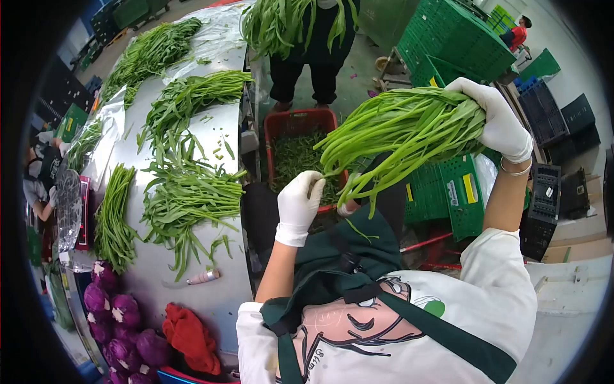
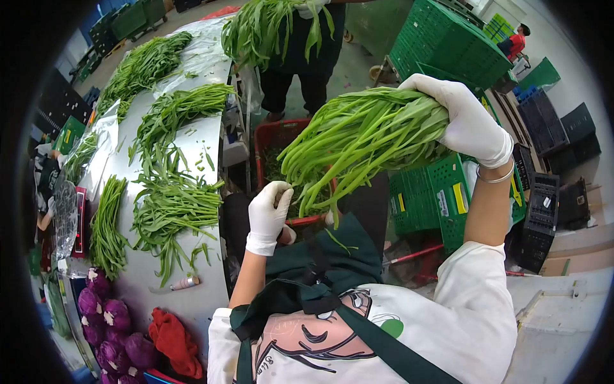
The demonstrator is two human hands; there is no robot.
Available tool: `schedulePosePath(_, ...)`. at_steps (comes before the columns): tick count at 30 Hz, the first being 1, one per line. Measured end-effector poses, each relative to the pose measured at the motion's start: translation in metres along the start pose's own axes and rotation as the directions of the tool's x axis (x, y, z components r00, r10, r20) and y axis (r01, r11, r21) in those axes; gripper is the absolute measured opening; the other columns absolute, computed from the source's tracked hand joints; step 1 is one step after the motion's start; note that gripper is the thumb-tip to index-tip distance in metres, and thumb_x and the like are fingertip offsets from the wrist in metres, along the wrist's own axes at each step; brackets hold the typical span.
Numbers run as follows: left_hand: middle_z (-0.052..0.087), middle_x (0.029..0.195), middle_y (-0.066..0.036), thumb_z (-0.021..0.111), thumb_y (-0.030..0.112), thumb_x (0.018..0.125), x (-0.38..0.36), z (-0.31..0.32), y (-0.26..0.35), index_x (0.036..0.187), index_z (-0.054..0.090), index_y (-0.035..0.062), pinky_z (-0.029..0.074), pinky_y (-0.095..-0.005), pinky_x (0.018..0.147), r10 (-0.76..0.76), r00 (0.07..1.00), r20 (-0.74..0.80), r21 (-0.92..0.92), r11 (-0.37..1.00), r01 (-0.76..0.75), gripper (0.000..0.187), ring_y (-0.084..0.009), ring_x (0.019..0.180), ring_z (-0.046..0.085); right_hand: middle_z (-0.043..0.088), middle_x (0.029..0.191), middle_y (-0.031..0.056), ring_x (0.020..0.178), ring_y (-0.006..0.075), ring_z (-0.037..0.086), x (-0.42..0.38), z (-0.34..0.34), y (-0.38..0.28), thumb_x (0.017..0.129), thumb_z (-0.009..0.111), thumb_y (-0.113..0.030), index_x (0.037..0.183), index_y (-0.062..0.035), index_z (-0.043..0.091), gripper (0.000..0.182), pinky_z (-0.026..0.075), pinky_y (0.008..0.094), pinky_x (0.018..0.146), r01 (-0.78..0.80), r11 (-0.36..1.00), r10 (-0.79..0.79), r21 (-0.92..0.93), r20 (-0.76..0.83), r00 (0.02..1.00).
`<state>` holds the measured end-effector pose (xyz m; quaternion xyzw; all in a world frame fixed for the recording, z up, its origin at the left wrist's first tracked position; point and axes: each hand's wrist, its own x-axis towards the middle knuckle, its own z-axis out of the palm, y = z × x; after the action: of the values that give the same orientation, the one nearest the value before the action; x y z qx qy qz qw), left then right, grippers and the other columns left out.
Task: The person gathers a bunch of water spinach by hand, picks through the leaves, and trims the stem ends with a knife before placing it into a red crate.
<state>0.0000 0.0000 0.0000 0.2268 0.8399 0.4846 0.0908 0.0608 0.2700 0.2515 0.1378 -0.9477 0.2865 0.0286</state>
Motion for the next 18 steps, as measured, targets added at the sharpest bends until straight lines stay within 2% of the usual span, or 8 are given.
schedulePosePath(2, 0.061, 0.100, -0.013, 0.066, 0.021, 0.076, 0.007, 0.007, -0.017, 0.104, 0.056, 0.0081, 0.046, -0.0320, 0.082, -0.103, 0.994, 0.042, 0.058, 0.993, 0.100, 0.033, -0.0242, 0.096, 0.058, 0.059, 0.085, 0.0055, 0.080, 0.0089, 0.050, -0.001, 0.000, 0.000, 0.063, 0.058, 0.011, 0.099, 0.0000, 0.052, 0.039, 0.041, 0.0220, 0.075, 0.001, 0.999, 0.000, 0.038, -0.027, 1.000)
schedulePosePath(5, 0.061, 0.102, -0.012, 0.066, 0.021, 0.076, 0.011, 0.022, -0.072, 0.106, 0.057, 0.0067, 0.046, -0.0324, 0.081, -0.005, 0.999, 0.043, 0.353, 0.935, -0.010, 0.036, -0.0268, 0.094, 0.059, 0.059, 0.084, 0.0054, 0.079, 0.0084, 0.050, -0.003, 0.002, -0.006, 0.063, 0.056, 0.012, 0.099, 0.0006, 0.052, 0.038, 0.041, 0.0223, 0.074, 0.017, 1.000, -0.016, 0.026, -0.035, 0.999)
schedulePosePath(6, 0.060, 0.106, -0.012, 0.066, 0.023, 0.076, 0.009, 0.018, -0.065, 0.110, 0.056, 0.0055, 0.046, -0.0344, 0.082, 0.065, 0.997, -0.052, 0.315, 0.948, -0.046, 0.040, -0.0279, 0.096, 0.058, 0.059, 0.082, 0.0059, 0.078, 0.0087, 0.051, -0.003, 0.001, -0.005, 0.064, 0.056, 0.013, 0.099, 0.0004, 0.052, 0.037, 0.042, 0.0224, 0.073, 0.039, 0.999, -0.039, 0.001, -0.049, 0.998)
schedulePosePath(9, 0.063, 0.089, -0.011, 0.060, 0.007, 0.078, 0.015, -0.004, -0.027, 0.098, 0.062, 0.0032, 0.048, -0.0300, 0.075, 0.074, 0.952, -0.298, -0.226, 0.963, -0.146, 0.020, -0.0263, 0.083, 0.061, 0.059, 0.083, 0.0069, 0.077, 0.0090, 0.051, -0.003, 0.001, -0.003, 0.065, 0.057, 0.011, 0.098, 0.0003, 0.053, 0.035, 0.042, 0.0226, 0.072, 0.053, 0.999, -0.054, -0.007, -0.045, 0.998)
schedulePosePath(10, 0.063, 0.079, -0.010, 0.059, -0.003, 0.075, 0.013, -0.013, -0.010, 0.088, 0.064, 0.0019, 0.047, -0.0276, 0.065, 0.245, 0.866, -0.435, -0.186, 0.917, -0.353, 0.015, -0.0242, 0.069, 0.061, 0.059, 0.082, 0.0083, 0.075, 0.0117, 0.053, -0.002, 0.001, -0.005, 0.067, 0.058, 0.009, 0.098, 0.0005, 0.052, 0.032, 0.043, 0.0238, 0.071, 0.070, 0.997, -0.072, -0.031, -0.044, 0.996)
schedulePosePath(13, 0.063, 0.075, -0.006, 0.063, -0.006, 0.067, 0.000, -0.029, 0.031, 0.084, 0.065, 0.0069, 0.045, -0.0296, 0.059, 0.643, 0.562, -0.521, 0.214, 0.736, -0.643, 0.022, -0.0206, 0.063, 0.058, 0.060, 0.081, 0.0091, 0.073, 0.0151, 0.055, 0.007, 0.004, -0.006, 0.069, 0.059, 0.007, 0.098, 0.0003, 0.052, 0.030, 0.044, 0.0256, 0.071, 0.132, 0.989, -0.133, -0.071, -0.007, 0.991)
schedulePosePath(15, 0.065, 0.078, -0.004, 0.065, -0.005, 0.062, 0.000, -0.028, 0.044, 0.088, 0.065, 0.0082, 0.045, -0.0299, 0.060, 0.745, 0.516, -0.423, 0.258, 0.645, -0.720, 0.030, -0.0198, 0.065, 0.059, 0.060, 0.080, 0.0131, 0.072, 0.0269, 0.057, 0.020, 0.006, -0.004, 0.071, 0.058, 0.003, 0.097, -0.0012, 0.053, 0.027, 0.045, 0.0299, 0.069, 0.202, 0.977, -0.199, -0.067, 0.042, 0.979)
schedulePosePath(18, 0.064, 0.086, -0.009, 0.066, -0.001, 0.065, 0.010, -0.019, 0.041, 0.091, 0.063, 0.0044, 0.047, -0.0319, 0.068, 0.723, 0.555, -0.411, 0.194, 0.665, -0.721, 0.027, -0.0244, 0.074, 0.060, 0.059, 0.079, 0.0155, 0.075, 0.0319, 0.058, 0.044, 0.000, -0.006, 0.065, 0.057, 0.003, 0.096, -0.0022, 0.053, 0.032, 0.045, 0.0349, 0.067, 0.272, 0.933, -0.224, -0.234, 0.211, 0.951)
